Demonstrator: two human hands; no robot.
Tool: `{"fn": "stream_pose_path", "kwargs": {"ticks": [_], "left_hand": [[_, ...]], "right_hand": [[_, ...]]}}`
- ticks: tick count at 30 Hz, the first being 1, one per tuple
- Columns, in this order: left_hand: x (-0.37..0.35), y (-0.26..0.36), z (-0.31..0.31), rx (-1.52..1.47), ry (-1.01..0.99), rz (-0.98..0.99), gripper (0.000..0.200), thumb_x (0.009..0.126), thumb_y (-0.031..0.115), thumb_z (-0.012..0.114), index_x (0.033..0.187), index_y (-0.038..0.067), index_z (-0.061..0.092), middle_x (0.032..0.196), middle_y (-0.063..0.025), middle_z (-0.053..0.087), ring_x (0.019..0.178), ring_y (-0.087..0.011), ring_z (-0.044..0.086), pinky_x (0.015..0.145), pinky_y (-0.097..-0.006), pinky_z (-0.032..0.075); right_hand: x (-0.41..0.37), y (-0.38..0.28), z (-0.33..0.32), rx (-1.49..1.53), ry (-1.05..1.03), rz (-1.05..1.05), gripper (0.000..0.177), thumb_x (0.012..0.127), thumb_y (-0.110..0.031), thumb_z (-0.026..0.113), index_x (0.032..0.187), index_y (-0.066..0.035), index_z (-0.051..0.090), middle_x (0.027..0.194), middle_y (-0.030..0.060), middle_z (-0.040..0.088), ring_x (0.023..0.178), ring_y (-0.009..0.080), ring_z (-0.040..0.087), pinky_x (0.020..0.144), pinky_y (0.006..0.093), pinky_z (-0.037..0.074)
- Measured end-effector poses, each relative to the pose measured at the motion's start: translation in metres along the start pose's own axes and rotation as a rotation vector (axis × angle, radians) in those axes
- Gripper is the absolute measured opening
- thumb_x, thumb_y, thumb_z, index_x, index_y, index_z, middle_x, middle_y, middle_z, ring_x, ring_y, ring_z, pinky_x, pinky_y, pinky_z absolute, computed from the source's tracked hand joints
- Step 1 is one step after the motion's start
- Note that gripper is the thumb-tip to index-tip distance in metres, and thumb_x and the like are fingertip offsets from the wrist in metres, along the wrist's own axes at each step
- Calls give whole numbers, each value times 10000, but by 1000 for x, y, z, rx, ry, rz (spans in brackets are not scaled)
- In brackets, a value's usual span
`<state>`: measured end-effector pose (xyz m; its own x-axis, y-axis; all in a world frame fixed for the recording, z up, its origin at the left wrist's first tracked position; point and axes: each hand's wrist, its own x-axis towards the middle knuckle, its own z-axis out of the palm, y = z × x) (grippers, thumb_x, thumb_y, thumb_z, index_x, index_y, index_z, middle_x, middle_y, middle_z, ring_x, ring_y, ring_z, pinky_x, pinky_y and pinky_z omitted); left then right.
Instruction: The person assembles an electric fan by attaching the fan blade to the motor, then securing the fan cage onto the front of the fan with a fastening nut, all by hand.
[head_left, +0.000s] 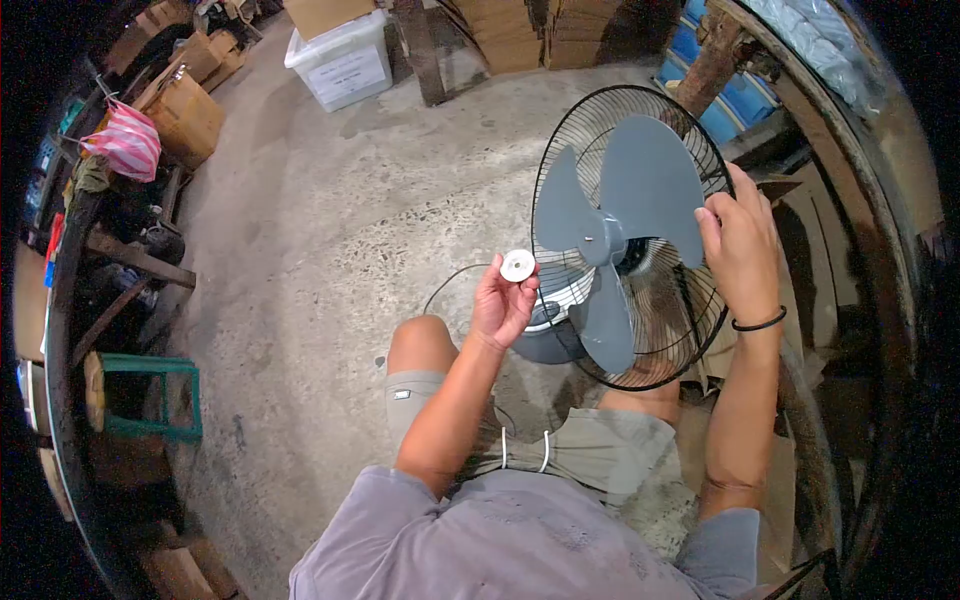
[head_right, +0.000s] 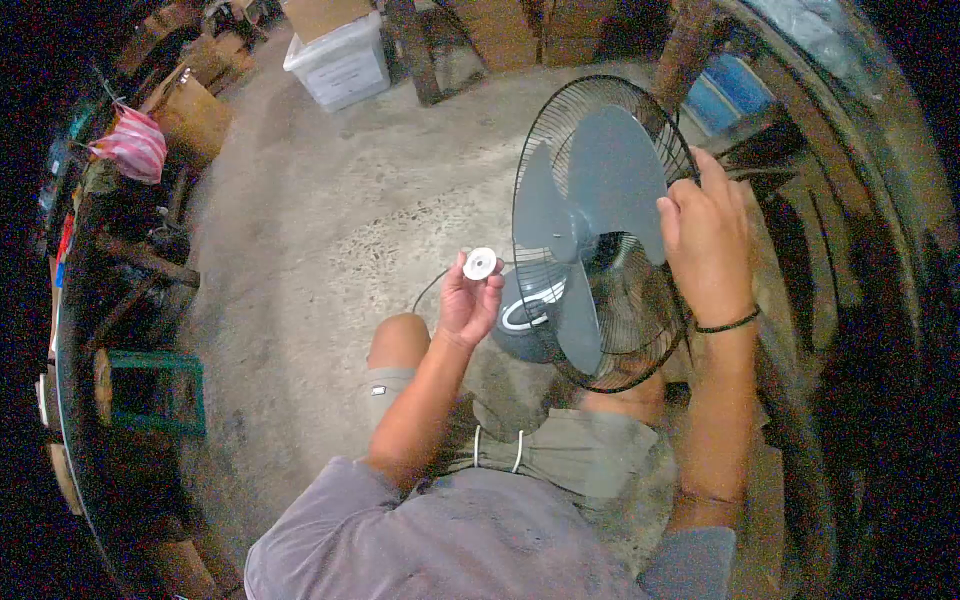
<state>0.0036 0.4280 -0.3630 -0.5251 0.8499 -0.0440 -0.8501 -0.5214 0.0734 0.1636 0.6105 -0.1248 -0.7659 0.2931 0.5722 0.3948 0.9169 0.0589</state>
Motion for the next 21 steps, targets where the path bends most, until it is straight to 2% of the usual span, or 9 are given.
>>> {"fn": "stream_pose_path", "kwargs": {"ticks": [3,4,5,11,14,16,21], "left_hand": [[1,0,2,-1,-12,-55,348,920,366,540,1038,42,589,966,-177,619,743,-239,624,645,-284,585],[2,-2,3,-43,-84,-65,406,954,359,478,1079,-19,559,969,-196,644,777,-253,671,643,-291,600],[2,-2,3,-44,-85,-70,406,954,359,478,1079,-19,559,969,-196,644,777,-253,671,643,-291,600],[3,1,7,17,-3,-51,400,951,333,492,1108,-30,547,1026,-210,632,799,-262,670,680,-304,600],[3,1,10,3,-43,-47,354,937,270,528,1134,-23,538,1093,-222,606,869,-281,660,739,-318,593],[4,-2,15,68,32,27,310,893,199,585,1125,-1,538,1114,-209,597,894,-280,636,793,-298,579],[7,-8,10,-47,9,46,308,883,124,569,1151,-24,525,1135,-219,586,941,-286,629,829,-306,570]], "right_hand": [[-1,-1,-2,28,-12,33,128,797,-108,616,807,14,578,1253,213,503,1014,399,507,890,451,403],[-2,1,0,30,5,21,130,798,-112,618,808,11,578,1255,210,503,1010,398,508,885,451,405],[-3,2,1,33,21,9,132,799,-117,619,809,8,579,1256,206,503,1006,397,509,880,451,408],[-3,-1,1,31,-7,35,136,804,-122,617,812,7,576,1268,207,496,1016,393,508,884,453,411],[-3,-4,1,25,-9,44,131,804,-117,616,817,8,577,1273,210,492,1019,394,507,891,453,408],[-3,-5,2,22,-4,36,129,803,-113,615,821,9,579,1275,211,491,1020,395,506,893,453,407],[-3,-7,0,14,-24,41,119,798,-95,614,822,15,576,1277,220,486,1049,395,498,916,449,400]]}}
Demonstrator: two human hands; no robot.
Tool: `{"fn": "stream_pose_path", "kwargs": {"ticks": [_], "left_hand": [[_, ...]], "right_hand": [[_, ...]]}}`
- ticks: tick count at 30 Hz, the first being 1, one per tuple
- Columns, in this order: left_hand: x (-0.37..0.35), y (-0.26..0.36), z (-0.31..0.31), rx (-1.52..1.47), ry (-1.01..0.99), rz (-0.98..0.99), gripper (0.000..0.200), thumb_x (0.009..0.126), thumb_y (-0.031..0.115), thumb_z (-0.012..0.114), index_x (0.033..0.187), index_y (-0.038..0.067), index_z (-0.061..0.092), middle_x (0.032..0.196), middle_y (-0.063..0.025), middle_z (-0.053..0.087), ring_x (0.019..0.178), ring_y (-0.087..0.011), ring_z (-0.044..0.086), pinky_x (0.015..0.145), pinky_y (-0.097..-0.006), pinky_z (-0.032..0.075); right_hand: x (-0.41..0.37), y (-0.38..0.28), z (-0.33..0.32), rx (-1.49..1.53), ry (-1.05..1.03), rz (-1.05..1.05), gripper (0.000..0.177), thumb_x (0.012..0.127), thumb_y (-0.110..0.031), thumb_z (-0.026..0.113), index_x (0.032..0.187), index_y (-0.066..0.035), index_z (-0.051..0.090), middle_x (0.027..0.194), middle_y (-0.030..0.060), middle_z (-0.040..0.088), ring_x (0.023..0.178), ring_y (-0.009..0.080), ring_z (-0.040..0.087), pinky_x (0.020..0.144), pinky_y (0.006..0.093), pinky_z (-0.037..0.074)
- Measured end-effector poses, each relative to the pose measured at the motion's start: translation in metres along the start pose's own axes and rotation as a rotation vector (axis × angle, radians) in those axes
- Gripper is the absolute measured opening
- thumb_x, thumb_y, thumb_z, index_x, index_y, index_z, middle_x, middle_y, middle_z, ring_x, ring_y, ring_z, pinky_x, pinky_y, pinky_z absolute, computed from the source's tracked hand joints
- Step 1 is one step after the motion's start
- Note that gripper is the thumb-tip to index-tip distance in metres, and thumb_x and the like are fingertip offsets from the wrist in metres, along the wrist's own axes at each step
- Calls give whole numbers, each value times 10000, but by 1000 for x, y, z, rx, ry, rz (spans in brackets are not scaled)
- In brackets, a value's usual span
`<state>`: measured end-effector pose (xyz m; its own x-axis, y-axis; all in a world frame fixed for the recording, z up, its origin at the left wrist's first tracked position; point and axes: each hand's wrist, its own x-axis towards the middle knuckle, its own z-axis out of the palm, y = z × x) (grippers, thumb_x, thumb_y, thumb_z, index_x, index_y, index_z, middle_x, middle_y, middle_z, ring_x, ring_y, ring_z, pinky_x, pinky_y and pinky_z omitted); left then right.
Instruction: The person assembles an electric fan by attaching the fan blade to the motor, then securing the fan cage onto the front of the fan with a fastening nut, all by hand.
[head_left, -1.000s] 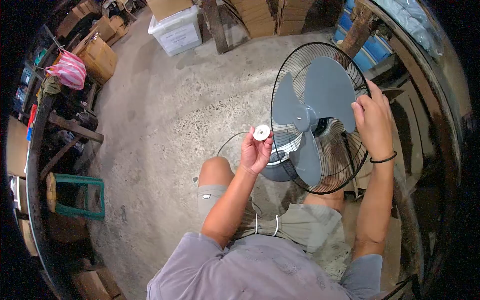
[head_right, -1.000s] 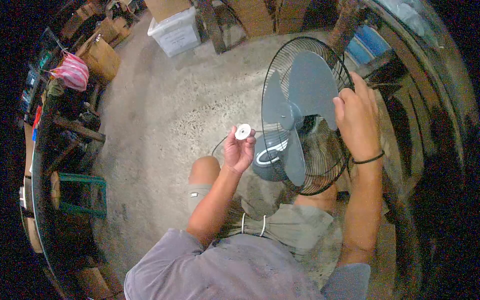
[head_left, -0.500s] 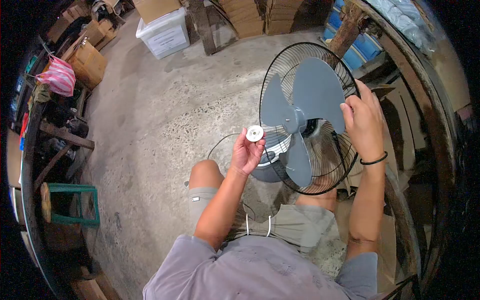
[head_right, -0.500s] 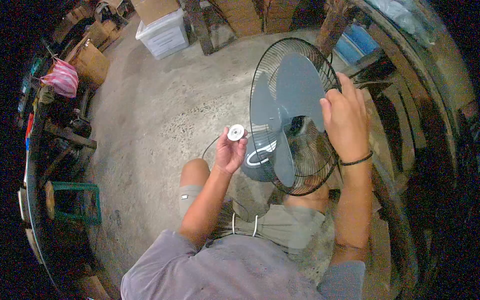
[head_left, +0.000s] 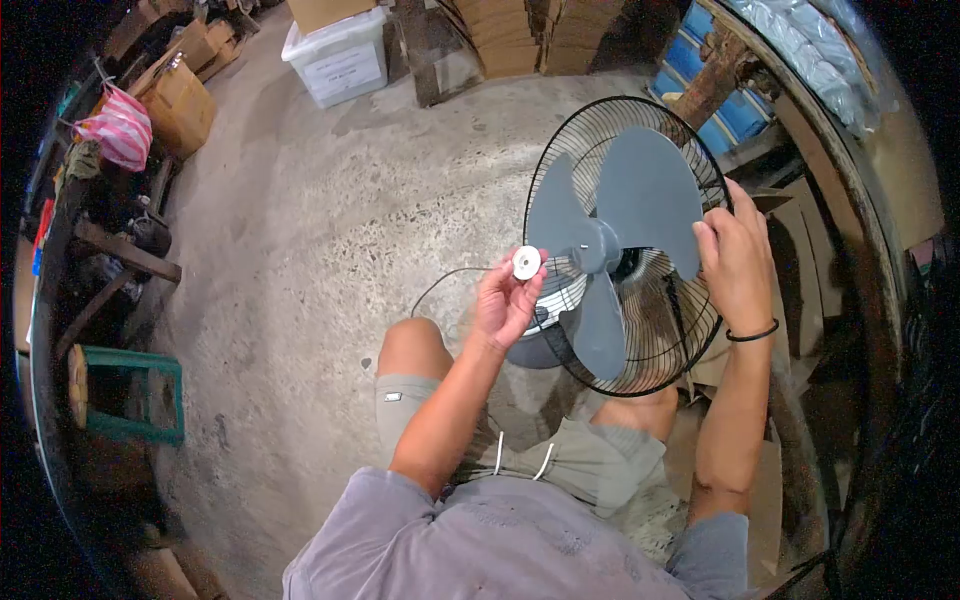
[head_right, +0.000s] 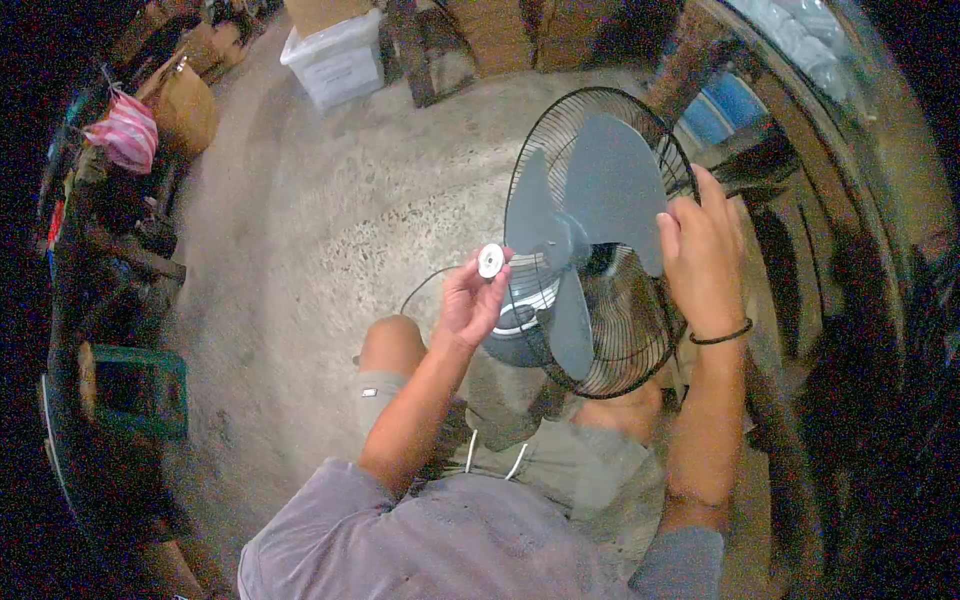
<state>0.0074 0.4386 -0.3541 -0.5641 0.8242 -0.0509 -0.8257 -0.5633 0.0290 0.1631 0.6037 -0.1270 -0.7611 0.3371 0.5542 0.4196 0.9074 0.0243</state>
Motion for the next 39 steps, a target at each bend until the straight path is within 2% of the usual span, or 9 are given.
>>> {"fn": "stream_pose_path", "kwargs": {"ticks": [11,14,16,20,22,24,30,37,39], "left_hand": [[3,-8,-15,-114,-2,-58,343,900,188,570,1148,-42,517,1109,-208,597,887,-264,638,803,-311,573],[3,-16,-4,204,95,90,318,884,176,601,1128,-15,530,1025,-148,616,819,-212,628,743,-308,557],[8,-22,0,883,136,340,287,865,143,631,1106,15,543,946,-79,610,783,-148,599,699,-294,517],[24,-29,14,1352,-40,503,319,802,91,691,1089,30,565,1017,-48,581,748,-98,565,684,-258,496],[29,-34,27,1342,-91,524,305,779,72,702,1052,15,579,1049,-57,573,745,-111,570,677,-265,495],[36,-35,31,1560,-173,677,318,768,69,711,1056,26,584,1045,-85,574,746,-136,583,670,-272,502],[39,-30,37,1766,-227,647,364,759,87,731,1082,26,574,1037,-103,577,799,-170,617,696,-291,515],[43,-28,30,1704,-309,655,322,788,35,690,1092,32,585,1058,-107,573,762,-179,597,699,-282,514],[44,-26,24,1764,-297,618,293,836,11,637,1121,29,568,1063,-117,575,862,-187,619,726,-291,514]], "right_hand": [[4,3,3,-9,-30,-19,136,798,-103,623,825,21,574,1274,234,481,1047,404,500,914,441,407],[2,1,0,-20,-19,-27,130,791,-110,628,823,7,581,1263,220,494,981,391,514,872,444,420],[1,7,4,-41,10,-56,129,788,-119,631,824,-3,589,1255,204,507,949,383,516,845,445,426],[-1,6,4,-11,16,-6,129,786,-129,632,816,-9,598,1252,205,509,974,383,512,855,440,418],[-1,8,6,3,31,-29,127,785,-131,635,813,-12,602,1252,201,511,989,383,511,864,441,417],[-1,9,7,43,61,-25,127,784,-133,640,810,-14,605,1249,196,516,996,385,513,867,445,420],[-4,6,9,81,60,49,128,776,-139,655,803,-20,614,1255,180,514,1000,379,518,870,440,428],[-8,8,11,102,81,77,126,777,-140,653,814,-25,618,1249,171,519,1015,372,512,883,435,425],[-10,9,12,141,85,77,123,778,-139,651,818,-26,620,1244,168,519,1022,369,512,887,436,423]]}}
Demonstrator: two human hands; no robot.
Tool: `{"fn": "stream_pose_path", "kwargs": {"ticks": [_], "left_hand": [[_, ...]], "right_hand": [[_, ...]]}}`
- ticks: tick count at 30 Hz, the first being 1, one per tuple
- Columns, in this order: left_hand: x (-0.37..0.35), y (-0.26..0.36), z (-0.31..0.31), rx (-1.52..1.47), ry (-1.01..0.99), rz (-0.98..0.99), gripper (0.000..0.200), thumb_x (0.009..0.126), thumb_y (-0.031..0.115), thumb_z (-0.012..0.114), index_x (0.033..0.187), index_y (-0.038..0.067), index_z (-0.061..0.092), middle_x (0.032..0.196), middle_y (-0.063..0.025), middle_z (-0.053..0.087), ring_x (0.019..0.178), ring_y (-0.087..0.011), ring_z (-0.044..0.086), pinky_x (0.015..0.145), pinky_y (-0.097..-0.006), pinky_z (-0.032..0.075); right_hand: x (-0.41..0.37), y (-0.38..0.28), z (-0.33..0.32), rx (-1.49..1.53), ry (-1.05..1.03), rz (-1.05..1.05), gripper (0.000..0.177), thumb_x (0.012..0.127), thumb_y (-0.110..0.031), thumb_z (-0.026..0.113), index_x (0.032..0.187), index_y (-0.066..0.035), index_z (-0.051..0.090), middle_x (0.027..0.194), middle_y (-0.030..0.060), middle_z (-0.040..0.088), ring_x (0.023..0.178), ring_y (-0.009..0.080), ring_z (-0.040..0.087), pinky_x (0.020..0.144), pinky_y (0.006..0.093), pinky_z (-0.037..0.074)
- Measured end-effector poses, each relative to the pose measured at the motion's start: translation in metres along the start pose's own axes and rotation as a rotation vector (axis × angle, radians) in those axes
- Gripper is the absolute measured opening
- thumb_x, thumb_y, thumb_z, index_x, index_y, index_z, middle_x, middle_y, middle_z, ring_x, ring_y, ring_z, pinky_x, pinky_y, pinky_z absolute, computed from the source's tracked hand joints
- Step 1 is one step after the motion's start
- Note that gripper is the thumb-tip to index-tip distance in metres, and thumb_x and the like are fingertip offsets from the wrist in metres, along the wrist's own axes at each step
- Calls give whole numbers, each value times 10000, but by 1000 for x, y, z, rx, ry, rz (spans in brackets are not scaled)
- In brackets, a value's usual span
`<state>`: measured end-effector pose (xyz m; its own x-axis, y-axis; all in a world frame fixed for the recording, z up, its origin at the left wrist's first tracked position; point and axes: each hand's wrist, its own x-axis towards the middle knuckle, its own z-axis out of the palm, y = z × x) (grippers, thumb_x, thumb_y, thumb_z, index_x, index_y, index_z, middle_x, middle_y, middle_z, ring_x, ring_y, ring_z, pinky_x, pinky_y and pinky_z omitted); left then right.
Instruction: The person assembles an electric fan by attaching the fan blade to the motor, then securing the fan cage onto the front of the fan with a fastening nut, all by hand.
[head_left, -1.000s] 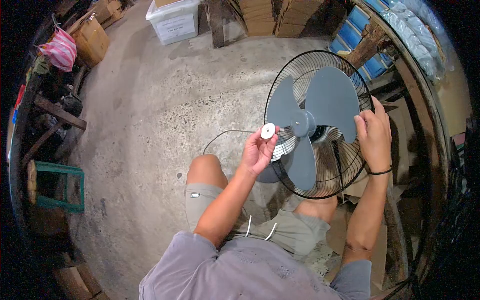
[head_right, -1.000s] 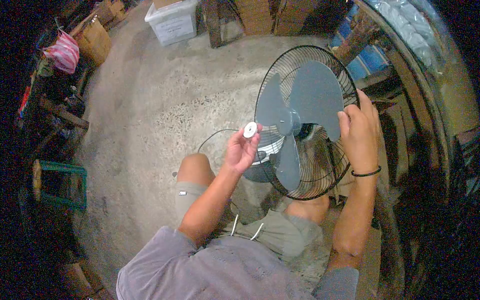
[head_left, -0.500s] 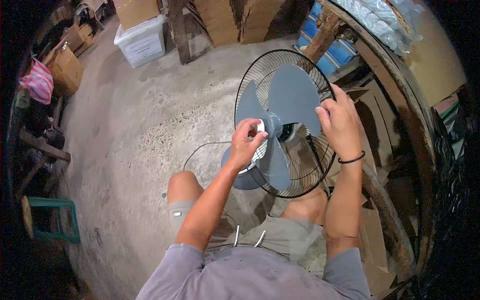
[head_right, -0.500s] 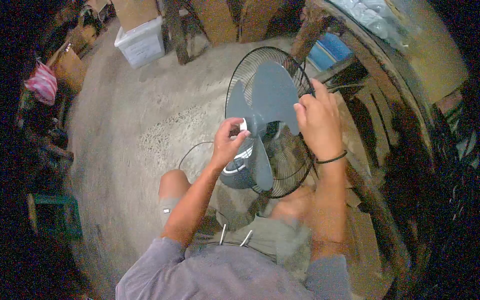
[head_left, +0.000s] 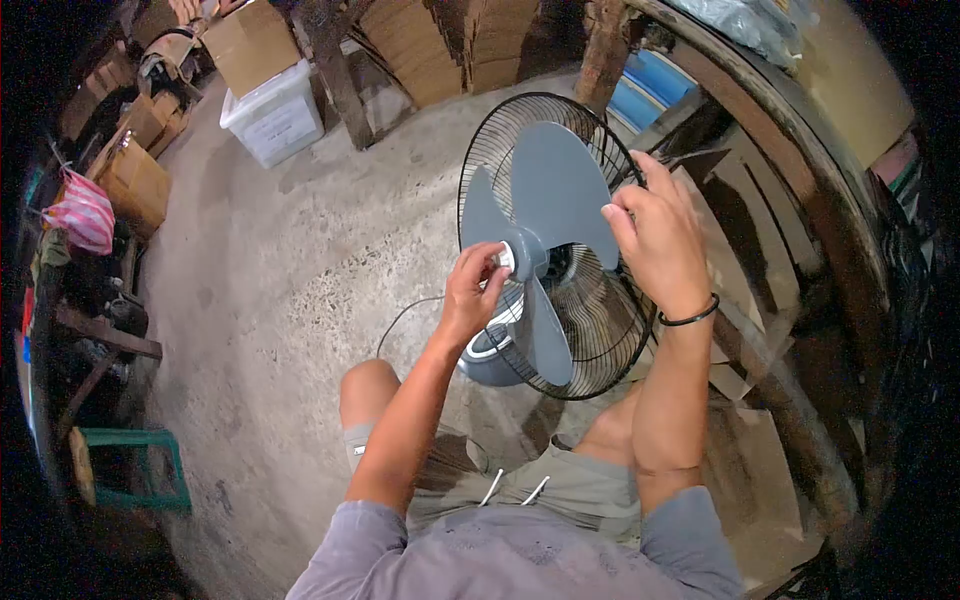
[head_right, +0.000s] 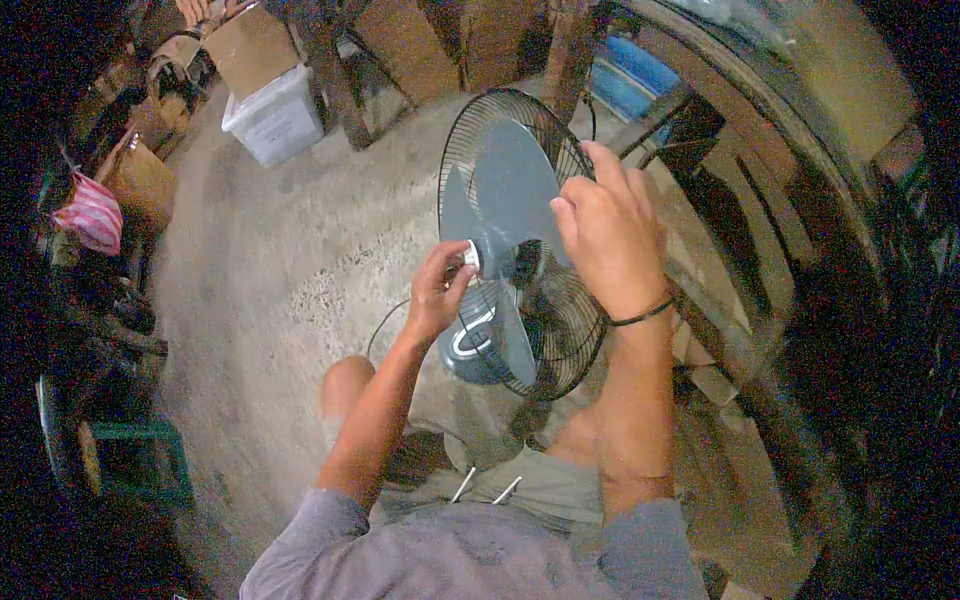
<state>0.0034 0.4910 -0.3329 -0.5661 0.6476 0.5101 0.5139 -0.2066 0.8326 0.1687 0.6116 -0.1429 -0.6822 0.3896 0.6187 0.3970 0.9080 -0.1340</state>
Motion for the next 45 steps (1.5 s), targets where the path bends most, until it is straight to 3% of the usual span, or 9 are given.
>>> {"fn": "stream_pose_path", "kwargs": {"ticks": [7,11,13,16,19,29,32,37,45], "left_hand": [[5,3,-4,142,-40,-15,254,870,66,618,1115,10,581,1004,-102,600,838,-160,609,712,-265,505],[9,-8,-3,92,-46,-93,224,895,135,609,1071,-3,598,874,-73,619,704,-111,573,608,-255,483],[12,18,-4,42,-58,-347,225,909,162,591,1051,-12,600,801,-65,616,632,-101,548,562,-254,468],[11,10,1,130,25,-297,187,904,169,593,1006,13,619,695,-36,613,610,-101,544,567,-268,470],[7,-4,4,63,61,-316,197,917,184,577,1016,17,603,697,-42,610,606,-99,544,543,-263,463],[7,5,1,-47,-35,-287,214,944,187,527,1063,11,500,869,-83,576,705,-130,573,602,-269,501],[6,7,-3,-57,-71,-222,226,943,187,529,1072,4,499,859,-77,578,698,-130,575,592,-268,499],[13,15,-4,52,-14,-461,226,927,226,577,944,1,581,707,-34,597,586,-82,528,527,-224,446],[19,13,-2,289,22,-440,432,952,356,498,727,11,625,552,-44,554,550,-109,533,523,-281,423]], "right_hand": [[-4,2,3,37,35,29,122,784,-149,652,794,-30,629,1247,164,530,1042,346,530,875,422,438],[-5,-1,4,14,22,20,129,782,-162,644,820,-39,639,1220,129,522,1057,328,516,820,426,504],[-3,-1,7,18,64,-4,125,777,-157,642,790,-33,637,1152,122,538,1023,323,523,809,413,507],[-3,-2,10,40,81,2,104,762,-130,624,765,-27,640,1061,111,546,979,317,532,770,418,516],[-3,-4,7,29,-36,86,134,793,-166,631,810,-33,631,1258,135,518,1065,329,516,868,426,468],[-3,-1,9,53,30,97,115,764,-143,651,774,-30,665,1190,109,550,1016,305,544,782,383,527],[-2,-2,14,70,161,36,100,725,-129,613,712,-59,683,974,108,583,942,284,565,664,395,524],[-2,-1,14,47,180,13,100,715,-132,613,710,-58,680,964,109,582,928,278,557,659,381,515],[-1,-2,14,35,185,13,93,716,-123,609,693,-57,670,967,106,581,922,278,553,662,384,519]]}}
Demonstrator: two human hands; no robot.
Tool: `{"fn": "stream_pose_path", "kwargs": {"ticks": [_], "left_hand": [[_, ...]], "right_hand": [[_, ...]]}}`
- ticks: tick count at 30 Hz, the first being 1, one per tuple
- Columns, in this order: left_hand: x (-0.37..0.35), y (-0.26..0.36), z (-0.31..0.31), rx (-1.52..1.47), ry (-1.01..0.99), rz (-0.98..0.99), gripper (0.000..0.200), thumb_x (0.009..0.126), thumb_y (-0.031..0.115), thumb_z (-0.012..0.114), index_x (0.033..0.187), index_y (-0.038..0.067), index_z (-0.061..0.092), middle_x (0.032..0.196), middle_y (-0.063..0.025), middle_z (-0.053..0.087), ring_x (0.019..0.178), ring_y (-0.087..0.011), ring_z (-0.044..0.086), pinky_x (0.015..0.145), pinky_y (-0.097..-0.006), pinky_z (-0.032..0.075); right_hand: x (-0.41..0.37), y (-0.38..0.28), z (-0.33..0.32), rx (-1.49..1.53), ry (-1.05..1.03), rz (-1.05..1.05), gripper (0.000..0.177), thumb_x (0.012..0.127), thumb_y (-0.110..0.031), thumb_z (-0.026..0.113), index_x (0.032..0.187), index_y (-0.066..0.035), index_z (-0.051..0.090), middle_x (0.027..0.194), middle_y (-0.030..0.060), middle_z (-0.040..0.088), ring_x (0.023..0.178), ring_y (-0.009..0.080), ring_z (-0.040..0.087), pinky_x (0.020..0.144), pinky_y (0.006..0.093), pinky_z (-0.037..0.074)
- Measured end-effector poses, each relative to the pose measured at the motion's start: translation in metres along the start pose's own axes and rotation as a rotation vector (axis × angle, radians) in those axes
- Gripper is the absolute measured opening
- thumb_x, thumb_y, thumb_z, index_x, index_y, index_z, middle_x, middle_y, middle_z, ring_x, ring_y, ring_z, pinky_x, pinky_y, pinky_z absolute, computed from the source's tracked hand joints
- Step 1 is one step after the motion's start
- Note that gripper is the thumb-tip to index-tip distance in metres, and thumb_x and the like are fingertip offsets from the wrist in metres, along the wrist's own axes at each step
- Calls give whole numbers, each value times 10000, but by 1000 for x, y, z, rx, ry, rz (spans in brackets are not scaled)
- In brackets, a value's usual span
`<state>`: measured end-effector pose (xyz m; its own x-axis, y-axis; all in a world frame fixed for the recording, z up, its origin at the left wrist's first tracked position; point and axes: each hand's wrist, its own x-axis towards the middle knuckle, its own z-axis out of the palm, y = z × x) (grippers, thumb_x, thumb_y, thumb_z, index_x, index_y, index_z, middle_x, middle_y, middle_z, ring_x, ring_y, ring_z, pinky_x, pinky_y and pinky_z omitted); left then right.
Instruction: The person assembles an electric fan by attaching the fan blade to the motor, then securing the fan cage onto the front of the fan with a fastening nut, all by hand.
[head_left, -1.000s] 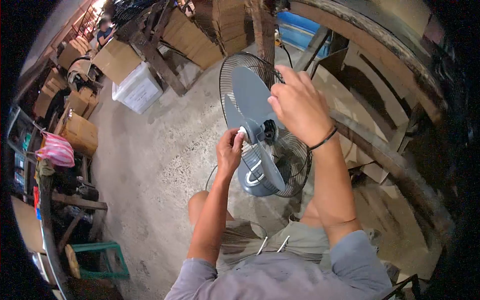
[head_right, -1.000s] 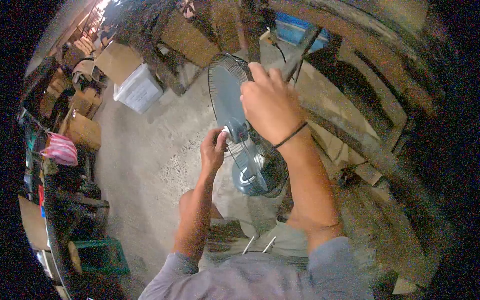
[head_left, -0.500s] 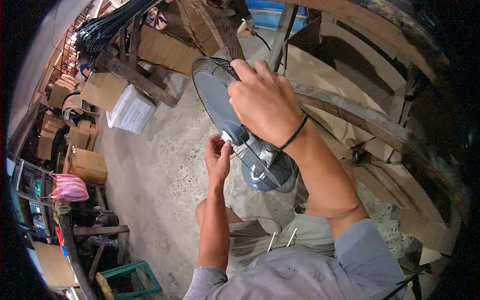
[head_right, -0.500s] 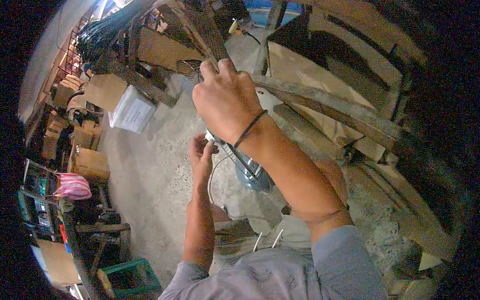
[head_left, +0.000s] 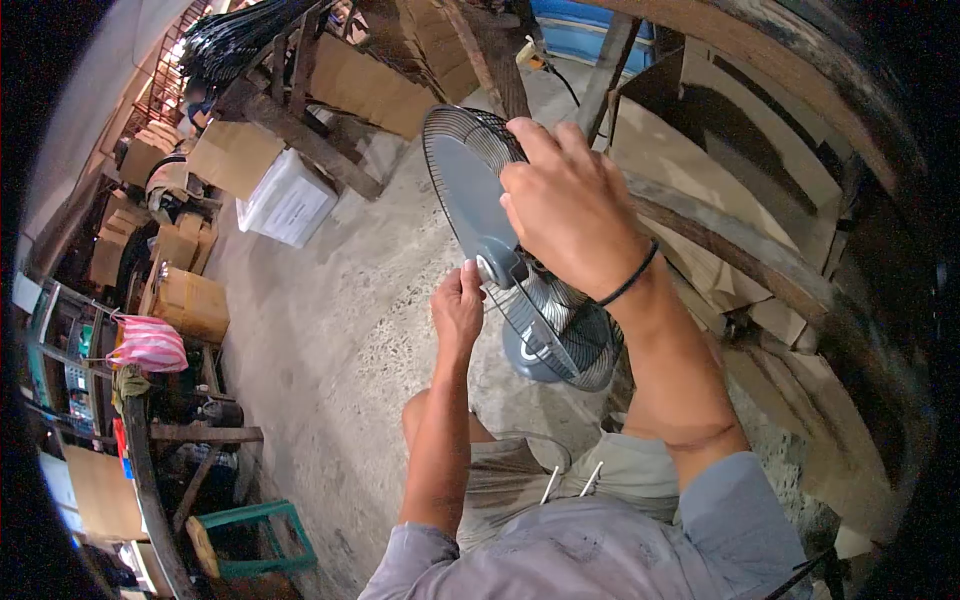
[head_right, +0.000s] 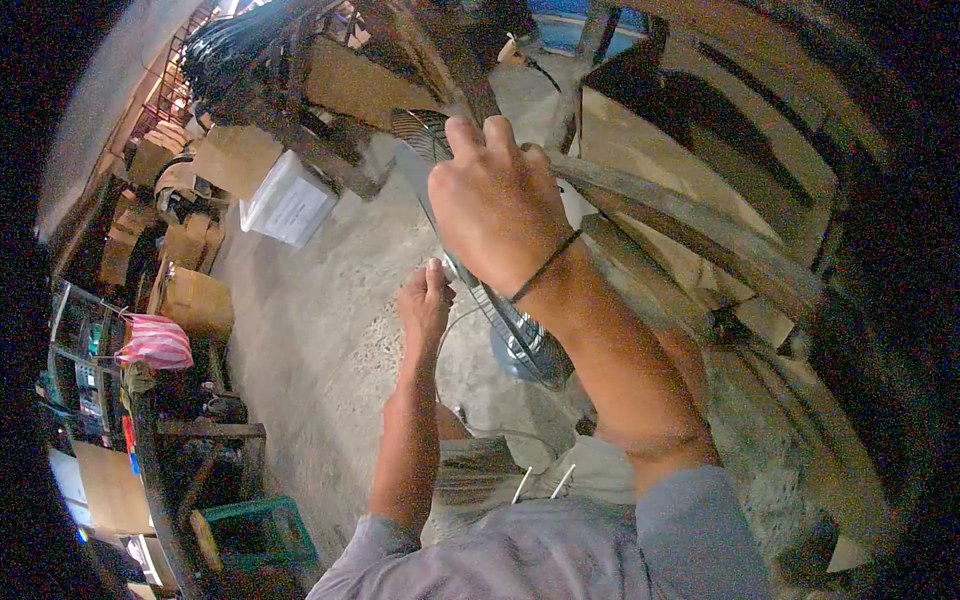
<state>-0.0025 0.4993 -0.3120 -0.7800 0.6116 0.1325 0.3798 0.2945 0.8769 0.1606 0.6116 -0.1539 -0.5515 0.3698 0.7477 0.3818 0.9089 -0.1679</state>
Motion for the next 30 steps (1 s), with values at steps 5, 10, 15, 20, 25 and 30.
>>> {"fn": "stream_pose_path", "kwargs": {"ticks": [5,10,15,20,25,30], "left_hand": [[-4,0,3,-86,52,41,333,956,313,485,951,-3,589,678,-57,580,605,-112,540,565,-267,449],[-6,-12,3,-294,-94,240,221,924,129,517,1091,-16,511,737,-45,577,636,-100,535,591,-242,450],[-9,-5,5,-281,-82,162,210,926,164,540,1043,-9,560,758,-39,594,623,-93,532,559,-242,440],[-1,-7,4,-160,-43,77,316,948,285,514,920,-17,604,653,-50,580,576,-115,538,543,-266,438],[3,-2,-1,69,-56,-14,375,956,334,476,914,-17,599,633,-76,579,559,-155,548,546,-304,444],[-1,-6,4,-195,37,-25,322,943,299,503,951,-13,582,682,-85,594,581,-157,555,561,-306,452]], "right_hand": [[3,-5,-10,19,-226,99,128,779,-141,636,796,-15,651,1218,125,536,1040,304,521,847,413,478],[0,0,-1,-7,-27,-1,91,719,-107,609,712,-39,669,984,116,580,918,287,563,660,383,538],[-1,1,-1,-1,-35,-9,90,720,-104,606,714,-36,665,1000,121,582,924,289,561,661,387,538],[1,-4,-9,0,-204,76,130,773,-139,641,794,-11,638,1224,134,534,1051,313,523,835,414,493],[-3,0,0,-2,-35,-9,102,736,-111,591,718,-40,662,1017,108,567,937,295,547,673,408,521],[-2,-1,-2,4,-46,3,100,736,-113,594,722,-41,662,1026,108,563,940,293,545,671,405,523]]}}
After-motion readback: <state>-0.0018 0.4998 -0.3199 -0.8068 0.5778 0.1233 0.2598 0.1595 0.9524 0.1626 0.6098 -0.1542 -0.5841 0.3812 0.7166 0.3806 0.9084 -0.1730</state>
